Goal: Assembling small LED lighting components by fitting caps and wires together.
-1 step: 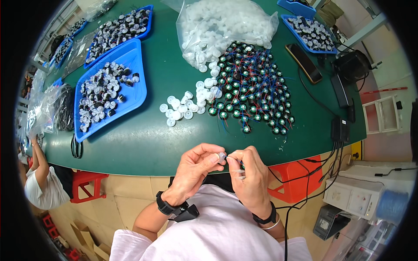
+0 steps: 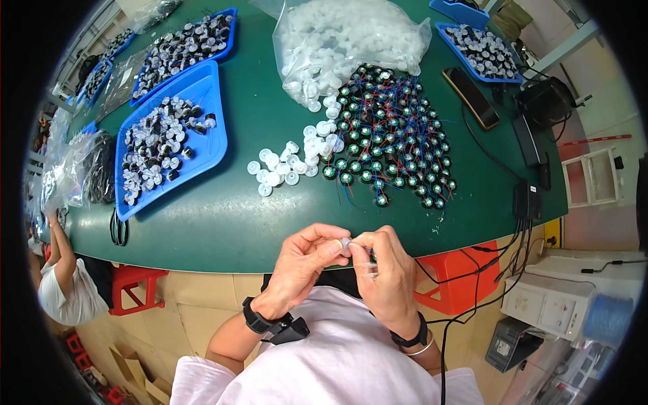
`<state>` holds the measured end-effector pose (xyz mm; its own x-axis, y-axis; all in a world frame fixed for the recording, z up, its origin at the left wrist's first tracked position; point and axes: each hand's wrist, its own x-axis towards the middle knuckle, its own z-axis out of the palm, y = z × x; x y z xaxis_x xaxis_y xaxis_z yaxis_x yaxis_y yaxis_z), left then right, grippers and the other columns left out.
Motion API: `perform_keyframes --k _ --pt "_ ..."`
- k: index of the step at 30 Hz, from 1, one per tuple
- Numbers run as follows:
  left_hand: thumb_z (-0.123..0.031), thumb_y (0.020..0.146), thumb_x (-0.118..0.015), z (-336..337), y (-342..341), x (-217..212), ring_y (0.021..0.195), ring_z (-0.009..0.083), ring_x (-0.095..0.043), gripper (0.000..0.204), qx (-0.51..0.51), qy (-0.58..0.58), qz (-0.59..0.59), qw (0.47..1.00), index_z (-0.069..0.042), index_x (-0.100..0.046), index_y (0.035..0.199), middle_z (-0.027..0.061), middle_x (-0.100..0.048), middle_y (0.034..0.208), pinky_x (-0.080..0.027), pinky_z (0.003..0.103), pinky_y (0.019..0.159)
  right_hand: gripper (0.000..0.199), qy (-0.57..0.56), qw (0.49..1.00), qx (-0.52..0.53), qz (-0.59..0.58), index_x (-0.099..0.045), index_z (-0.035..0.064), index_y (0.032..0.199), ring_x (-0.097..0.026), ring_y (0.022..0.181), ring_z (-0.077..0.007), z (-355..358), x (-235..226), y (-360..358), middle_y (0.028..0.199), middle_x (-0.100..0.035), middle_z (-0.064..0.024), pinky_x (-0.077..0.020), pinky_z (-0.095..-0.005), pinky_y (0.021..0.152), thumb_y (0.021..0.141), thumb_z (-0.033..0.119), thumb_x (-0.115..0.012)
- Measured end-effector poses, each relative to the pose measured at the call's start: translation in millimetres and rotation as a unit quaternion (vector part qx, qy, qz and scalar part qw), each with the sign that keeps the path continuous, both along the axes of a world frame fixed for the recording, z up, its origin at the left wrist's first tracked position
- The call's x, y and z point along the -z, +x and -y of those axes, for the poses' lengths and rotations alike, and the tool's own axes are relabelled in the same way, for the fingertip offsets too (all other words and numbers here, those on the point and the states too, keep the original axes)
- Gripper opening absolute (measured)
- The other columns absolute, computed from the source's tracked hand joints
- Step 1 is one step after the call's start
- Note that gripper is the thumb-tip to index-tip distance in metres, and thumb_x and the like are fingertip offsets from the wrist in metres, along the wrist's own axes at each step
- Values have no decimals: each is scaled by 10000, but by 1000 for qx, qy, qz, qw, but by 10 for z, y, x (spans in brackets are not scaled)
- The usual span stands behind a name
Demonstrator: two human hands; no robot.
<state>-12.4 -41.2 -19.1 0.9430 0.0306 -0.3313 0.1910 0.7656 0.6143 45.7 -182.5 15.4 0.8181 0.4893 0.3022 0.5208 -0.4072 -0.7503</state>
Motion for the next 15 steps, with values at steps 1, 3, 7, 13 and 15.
perform_keyframes --k 1,3,7,13,15 --pt "-94 895 -614 6 -5 11 889 134 -639 211 2 2 4 1000 -1 -600 1083 90 -657 978 -550 251 799 136 -3 1000 -7 -2 -520 35 890 -559 628 -268 -14 3 3 781 -510 -101 -443 -364 522 829 42 -641" --pt "-99 896 -614 -6 -8 -6 892 135 -640 213 -8 -4 5 1000 2 -599 1084 91 -657 973 -548 256 809 139 8 1000 -12 -26 -521 31 895 -563 648 -269 -28 -12 19 789 -521 -104 -443 -363 532 825 30 -640" --pt "-113 905 -605 -21 7 -40 895 140 -641 219 -15 -17 -5 1000 5 -596 1089 94 -658 967 -547 258 815 140 39 997 -17 -67 -527 26 898 -570 677 -274 25 -21 65 807 -543 -108 -447 -365 563 813 -1 -635" --pt "-146 913 -594 0 17 -61 875 152 -633 202 -17 3 -13 1000 4 -588 1048 89 -638 941 -553 260 786 152 45 998 -17 -44 -543 28 894 -578 675 -273 40 -18 71 812 -550 -100 -453 -363 566 788 -13 -644" --pt "-145 913 -595 -4 16 -64 876 149 -633 199 -14 3 -14 1000 3 -587 1046 86 -638 939 -554 262 788 156 42 998 -16 -35 -546 30 896 -580 665 -267 36 -24 69 812 -549 -99 -453 -357 548 784 -12 -647"
